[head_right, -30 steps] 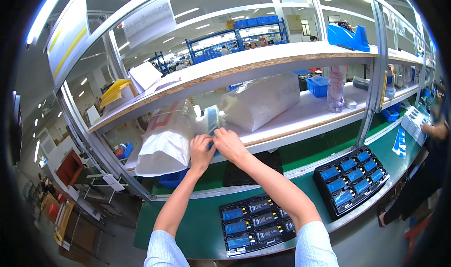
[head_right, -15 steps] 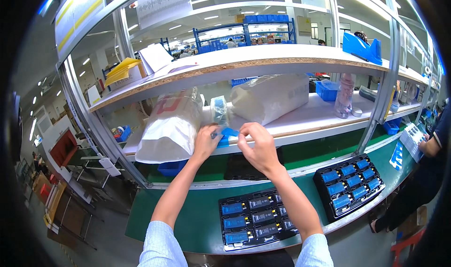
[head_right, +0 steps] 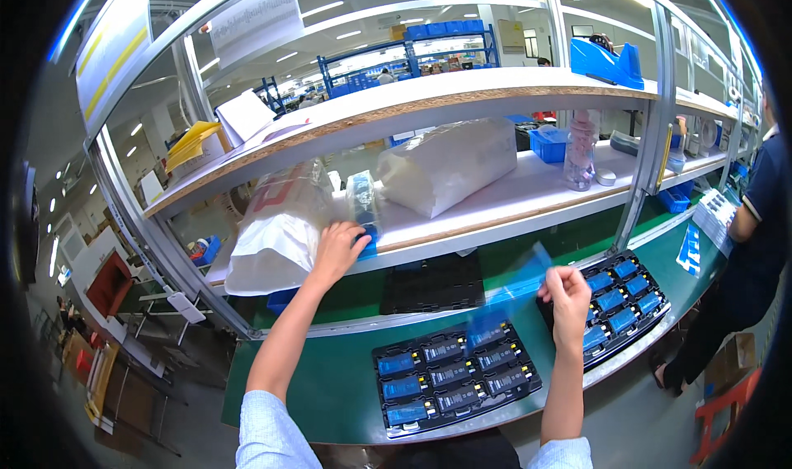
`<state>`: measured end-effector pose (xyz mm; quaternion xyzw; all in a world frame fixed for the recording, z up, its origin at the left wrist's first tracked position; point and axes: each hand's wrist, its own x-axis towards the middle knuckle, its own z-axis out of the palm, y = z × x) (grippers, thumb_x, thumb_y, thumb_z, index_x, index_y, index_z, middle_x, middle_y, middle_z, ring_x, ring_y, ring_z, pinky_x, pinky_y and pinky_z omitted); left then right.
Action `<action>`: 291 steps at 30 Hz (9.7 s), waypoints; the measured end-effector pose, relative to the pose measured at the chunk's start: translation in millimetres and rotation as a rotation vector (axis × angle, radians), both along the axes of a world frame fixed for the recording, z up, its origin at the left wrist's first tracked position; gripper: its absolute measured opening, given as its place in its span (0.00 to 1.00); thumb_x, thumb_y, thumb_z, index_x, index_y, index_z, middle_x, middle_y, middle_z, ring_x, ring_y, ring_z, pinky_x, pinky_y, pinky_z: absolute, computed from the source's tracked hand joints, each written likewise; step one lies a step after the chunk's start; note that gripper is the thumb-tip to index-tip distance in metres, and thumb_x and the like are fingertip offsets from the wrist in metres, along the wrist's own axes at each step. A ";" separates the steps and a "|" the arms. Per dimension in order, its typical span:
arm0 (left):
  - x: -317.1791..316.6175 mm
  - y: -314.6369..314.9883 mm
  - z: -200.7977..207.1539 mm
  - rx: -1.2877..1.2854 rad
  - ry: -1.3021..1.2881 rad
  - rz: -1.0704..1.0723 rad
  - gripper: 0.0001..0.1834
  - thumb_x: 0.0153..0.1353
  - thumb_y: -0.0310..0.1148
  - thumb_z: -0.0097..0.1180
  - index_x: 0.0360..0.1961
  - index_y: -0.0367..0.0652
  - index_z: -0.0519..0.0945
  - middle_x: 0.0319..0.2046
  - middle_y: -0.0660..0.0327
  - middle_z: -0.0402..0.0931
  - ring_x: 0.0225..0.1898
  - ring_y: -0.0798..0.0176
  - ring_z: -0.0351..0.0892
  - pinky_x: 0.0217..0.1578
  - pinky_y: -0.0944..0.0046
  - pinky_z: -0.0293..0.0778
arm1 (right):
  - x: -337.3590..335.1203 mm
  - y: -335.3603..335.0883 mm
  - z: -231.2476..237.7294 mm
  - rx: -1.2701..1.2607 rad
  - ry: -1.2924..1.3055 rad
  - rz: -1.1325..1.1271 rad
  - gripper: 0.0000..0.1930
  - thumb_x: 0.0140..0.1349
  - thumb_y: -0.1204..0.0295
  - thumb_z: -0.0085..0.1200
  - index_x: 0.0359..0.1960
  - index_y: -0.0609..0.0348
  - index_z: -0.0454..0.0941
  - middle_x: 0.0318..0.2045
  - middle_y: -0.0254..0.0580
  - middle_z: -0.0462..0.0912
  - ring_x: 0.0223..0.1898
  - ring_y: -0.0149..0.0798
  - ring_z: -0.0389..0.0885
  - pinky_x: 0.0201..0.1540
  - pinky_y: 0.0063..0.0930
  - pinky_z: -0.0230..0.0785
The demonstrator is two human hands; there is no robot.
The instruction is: The person places blue rectangular components into black plastic trays on a green workbench. They repeatedly reach for components from a white bag on a shelf above, insert them into the tray slots, and adjust them by hand. The person works on multiple trays, filling them with the blue items in a repetitive assembly process.
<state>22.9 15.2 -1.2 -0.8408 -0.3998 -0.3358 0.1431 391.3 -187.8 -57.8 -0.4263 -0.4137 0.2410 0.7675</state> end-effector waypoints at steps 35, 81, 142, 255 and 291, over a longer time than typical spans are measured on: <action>17.1 -0.2 -11.8 0.235 0.456 0.147 0.04 0.46 0.23 0.55 0.26 0.41 0.75 0.31 0.56 0.72 0.38 0.53 0.73 0.41 0.57 0.70 | 4.6 -83.9 -178.0 -0.275 0.229 0.082 0.07 0.65 0.70 0.56 0.34 0.61 0.75 0.28 0.32 0.80 0.29 0.23 0.78 0.33 0.17 0.71; 112.0 -277.4 -144.6 -1.123 -0.037 -0.768 0.26 0.59 0.34 0.57 0.59 0.41 0.70 0.50 0.53 0.73 0.56 0.53 0.70 0.64 0.49 0.55 | -27.2 -214.7 -115.4 -0.787 -0.040 0.626 0.05 0.60 0.74 0.60 0.32 0.62 0.80 0.24 0.33 0.81 0.27 0.24 0.76 0.31 0.18 0.67; 48.6 -286.9 -181.2 -0.687 -0.078 -0.095 0.14 0.59 0.35 0.60 0.45 0.40 0.79 0.28 0.59 0.70 0.28 0.59 0.77 0.28 0.60 0.74 | -76.0 -63.0 -120.2 -0.992 -0.446 0.556 0.13 0.61 0.65 0.62 0.31 0.65 0.83 0.15 0.29 0.78 0.17 0.20 0.73 0.18 0.17 0.61; 29.8 -214.6 -183.2 -0.643 0.139 -0.268 0.15 0.61 0.37 0.57 0.46 0.39 0.78 0.26 0.58 0.75 0.30 0.57 0.80 0.30 0.60 0.76 | -83.4 -7.3 -118.3 -0.967 -0.346 0.555 0.12 0.62 0.65 0.61 0.32 0.65 0.82 0.18 0.30 0.80 0.18 0.19 0.74 0.18 0.14 0.63; 37.3 -215.1 -183.6 -0.576 0.263 -0.242 0.29 0.52 0.31 0.62 0.58 0.46 0.74 0.24 0.60 0.70 0.28 0.61 0.77 0.29 0.61 0.74 | -102.9 -10.0 -128.9 -0.769 -0.841 0.265 0.10 0.52 0.69 0.64 0.26 0.65 0.83 0.18 0.43 0.81 0.19 0.33 0.80 0.25 0.27 0.72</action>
